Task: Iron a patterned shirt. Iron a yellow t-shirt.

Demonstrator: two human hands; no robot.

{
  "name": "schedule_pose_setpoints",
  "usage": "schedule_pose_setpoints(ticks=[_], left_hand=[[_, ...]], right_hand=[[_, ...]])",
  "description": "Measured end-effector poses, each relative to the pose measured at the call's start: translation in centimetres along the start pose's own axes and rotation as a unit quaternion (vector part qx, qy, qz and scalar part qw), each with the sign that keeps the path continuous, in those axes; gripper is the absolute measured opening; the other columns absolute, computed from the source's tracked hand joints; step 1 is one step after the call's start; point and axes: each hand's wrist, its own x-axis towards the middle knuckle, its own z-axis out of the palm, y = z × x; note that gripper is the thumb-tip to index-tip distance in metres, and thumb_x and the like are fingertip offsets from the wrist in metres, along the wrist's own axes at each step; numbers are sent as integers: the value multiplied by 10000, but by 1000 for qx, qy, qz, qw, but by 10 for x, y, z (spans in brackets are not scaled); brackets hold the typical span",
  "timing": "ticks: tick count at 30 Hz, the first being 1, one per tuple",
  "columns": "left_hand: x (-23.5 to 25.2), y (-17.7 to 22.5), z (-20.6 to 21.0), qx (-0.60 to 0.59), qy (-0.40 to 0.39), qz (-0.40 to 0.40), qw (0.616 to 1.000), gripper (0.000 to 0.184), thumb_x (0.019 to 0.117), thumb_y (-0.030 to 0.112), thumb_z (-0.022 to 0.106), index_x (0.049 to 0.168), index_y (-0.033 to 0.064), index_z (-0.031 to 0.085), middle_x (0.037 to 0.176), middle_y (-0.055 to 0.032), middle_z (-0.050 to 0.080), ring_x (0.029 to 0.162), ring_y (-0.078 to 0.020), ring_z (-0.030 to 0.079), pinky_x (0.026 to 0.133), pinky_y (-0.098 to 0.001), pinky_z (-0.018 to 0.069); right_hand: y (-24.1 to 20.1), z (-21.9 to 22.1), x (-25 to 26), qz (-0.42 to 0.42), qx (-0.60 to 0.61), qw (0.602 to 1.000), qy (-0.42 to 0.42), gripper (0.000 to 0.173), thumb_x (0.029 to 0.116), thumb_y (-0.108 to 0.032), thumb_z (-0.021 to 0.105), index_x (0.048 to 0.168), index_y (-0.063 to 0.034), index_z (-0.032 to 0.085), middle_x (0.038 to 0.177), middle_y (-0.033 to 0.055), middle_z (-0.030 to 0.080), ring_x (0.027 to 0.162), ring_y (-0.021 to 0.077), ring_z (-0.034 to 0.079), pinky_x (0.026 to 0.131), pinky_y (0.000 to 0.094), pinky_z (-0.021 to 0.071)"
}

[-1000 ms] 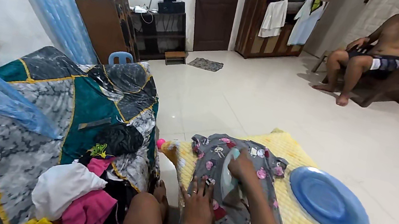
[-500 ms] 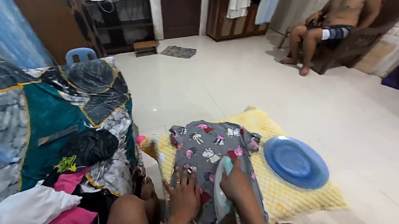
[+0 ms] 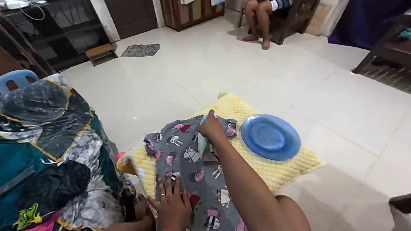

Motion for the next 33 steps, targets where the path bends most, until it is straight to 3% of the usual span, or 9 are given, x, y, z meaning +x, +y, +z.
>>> schedule_pose_setpoints(ticks=[5,8,10,13,19,24,29,31,33], left_hand=[[0,-2,3,5,13,5,1000,581,1009,476,373,1563,321,453,1677,-39,332,1551,-414,241,1103,-832,143],[-3,-1,2,-9,12,5,1000,579,1013,477,377,1562,311,456,1679,-46,325,1553,-418,233,1109,-830,122],[-4,-3,2,-13,15,10,1000,578,1015,483,366,1561,316,457,1681,-39,324,1559,-406,224,1112,-827,120],[-4,-5,3,-20,8,11,1000,568,1022,489,377,1561,329,453,1687,-19,311,1565,-398,208,1121,-825,105],[-3,-3,3,-16,14,9,1000,558,1021,463,387,1556,328,460,1685,-24,314,1565,-394,211,1125,-817,117],[-2,-3,5,-21,34,14,999,568,1001,464,406,1541,307,484,1669,-42,346,1549,-422,240,1100,-834,134],[2,0,1,-48,42,-6,998,518,980,456,470,1454,286,591,1610,-40,446,1523,-414,307,1086,-832,172],[4,4,-3,-50,42,-21,998,480,961,422,524,1398,263,643,1567,-72,497,1494,-433,354,1066,-832,212],[12,9,-13,-32,19,-34,999,433,949,406,585,1336,235,679,1498,-134,547,1431,-460,424,1022,-806,306]], right_hand=[[-3,-3,6,1,4,1000,4,932,818,-241,752,1569,-56,232,1162,247,681,1071,406,694,863,609,566],[9,-1,-5,-13,-12,1000,3,933,814,-281,776,1551,-41,257,1223,249,664,1113,408,683,893,611,562],[22,-4,-30,-13,-21,1000,-11,969,843,-299,757,1593,-41,202,1272,249,650,1154,401,671,940,605,551],[57,3,-81,-3,15,1000,-4,949,850,-235,693,1626,-87,167,1184,241,680,1070,405,700,873,617,572],[102,7,-157,16,46,999,-16,726,974,-290,606,1594,-141,258,1107,194,705,1000,370,722,846,578,588],[103,9,-152,7,50,998,-26,770,949,-367,629,1591,-152,262,1123,183,706,1017,370,719,854,588,582],[106,3,-146,-31,75,995,-55,750,936,-344,626,1578,-157,286,1128,175,706,1025,356,717,864,582,577],[111,1,-145,-49,91,993,-65,742,926,-326,629,1572,-169,300,1106,175,708,1001,355,718,848,583,579],[116,0,-145,-55,110,989,-77,744,920,-325,633,1574,-193,303,1091,176,709,974,362,720,831,592,579]])
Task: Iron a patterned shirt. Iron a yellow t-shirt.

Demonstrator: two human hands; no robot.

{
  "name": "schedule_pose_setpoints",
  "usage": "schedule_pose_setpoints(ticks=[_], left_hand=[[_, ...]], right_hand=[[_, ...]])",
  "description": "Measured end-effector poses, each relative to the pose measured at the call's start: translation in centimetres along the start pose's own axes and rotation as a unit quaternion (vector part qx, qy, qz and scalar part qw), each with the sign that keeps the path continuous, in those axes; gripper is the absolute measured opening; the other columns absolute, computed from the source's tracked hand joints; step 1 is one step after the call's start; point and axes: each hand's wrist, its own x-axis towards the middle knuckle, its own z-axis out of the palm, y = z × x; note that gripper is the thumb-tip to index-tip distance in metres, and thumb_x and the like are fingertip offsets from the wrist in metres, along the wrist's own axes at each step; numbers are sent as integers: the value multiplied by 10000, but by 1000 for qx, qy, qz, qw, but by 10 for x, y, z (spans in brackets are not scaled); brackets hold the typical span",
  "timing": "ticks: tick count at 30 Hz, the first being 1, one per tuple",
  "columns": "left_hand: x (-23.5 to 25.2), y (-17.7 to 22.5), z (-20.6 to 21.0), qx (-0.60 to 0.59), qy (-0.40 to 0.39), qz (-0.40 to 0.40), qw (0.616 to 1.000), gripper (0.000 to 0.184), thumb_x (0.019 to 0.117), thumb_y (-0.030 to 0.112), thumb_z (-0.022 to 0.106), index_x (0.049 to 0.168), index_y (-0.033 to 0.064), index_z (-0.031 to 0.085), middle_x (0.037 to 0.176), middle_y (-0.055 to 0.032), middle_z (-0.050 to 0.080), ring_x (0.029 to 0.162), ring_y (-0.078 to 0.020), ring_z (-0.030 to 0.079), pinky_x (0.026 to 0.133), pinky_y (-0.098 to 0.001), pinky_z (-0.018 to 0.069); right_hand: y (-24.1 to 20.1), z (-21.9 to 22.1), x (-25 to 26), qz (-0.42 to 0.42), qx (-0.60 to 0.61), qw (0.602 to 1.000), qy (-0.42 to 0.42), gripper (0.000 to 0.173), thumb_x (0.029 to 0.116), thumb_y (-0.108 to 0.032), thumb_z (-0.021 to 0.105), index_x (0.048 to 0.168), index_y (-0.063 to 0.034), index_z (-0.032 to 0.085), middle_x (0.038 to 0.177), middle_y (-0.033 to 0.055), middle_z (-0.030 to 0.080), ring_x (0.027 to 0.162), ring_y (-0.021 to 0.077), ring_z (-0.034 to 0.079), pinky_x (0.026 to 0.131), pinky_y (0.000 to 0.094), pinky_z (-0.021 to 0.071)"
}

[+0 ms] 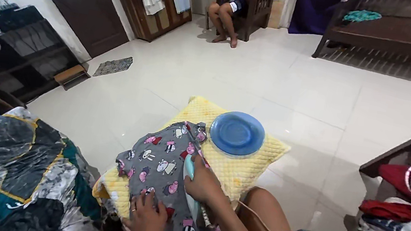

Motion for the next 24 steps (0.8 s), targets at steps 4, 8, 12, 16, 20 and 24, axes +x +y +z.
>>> schedule_pose_setpoints(ticks=[4,8,12,16,20,24], left_hand=[[44,30,-33,35,-138,-5,990,450,969,509,570,1230,177,725,1314,-200,652,1208,-451,613,921,-708,483],[111,87,-65,-75,-161,123,976,428,1092,353,420,1362,104,639,1302,-151,676,1182,-326,664,1010,-585,519],[177,150,-41,-144,-176,224,948,486,1093,326,429,1505,78,500,1483,-165,556,1300,-302,601,1117,-511,471],[201,193,-18,-9,-223,236,946,603,958,492,647,1415,104,582,1470,-189,537,1342,-369,541,1088,-594,464],[196,217,-14,62,-258,302,916,342,997,376,592,1175,112,716,1205,-149,698,1182,-348,641,992,-620,498],[207,218,-14,-98,-304,376,870,333,1053,319,545,1186,54,696,1112,-120,722,1065,-238,691,1004,-477,536]], right_hand=[[6,-3,0,-5,12,1000,-6,763,921,-355,637,1592,-214,302,1084,174,721,970,372,722,838,610,576],[4,0,-2,-6,21,1000,-9,782,906,-362,637,1594,-208,298,1058,158,728,955,359,726,836,604,577],[3,-4,-2,-5,18,1000,-22,769,920,-360,623,1596,-200,295,1043,161,729,954,361,727,835,600,579],[1,-8,-5,-7,16,999,-38,762,921,-341,619,1596,-208,289,1027,158,730,937,363,728,820,597,580],[2,-8,-5,-8,17,999,-46,763,921,-335,615,1597,-206,286,1013,150,730,929,355,729,808,590,582],[4,-7,-2,-13,20,998,-50,748,928,-343,611,1588,-196,290,983,147,727,916,361,728,802,596,580]])
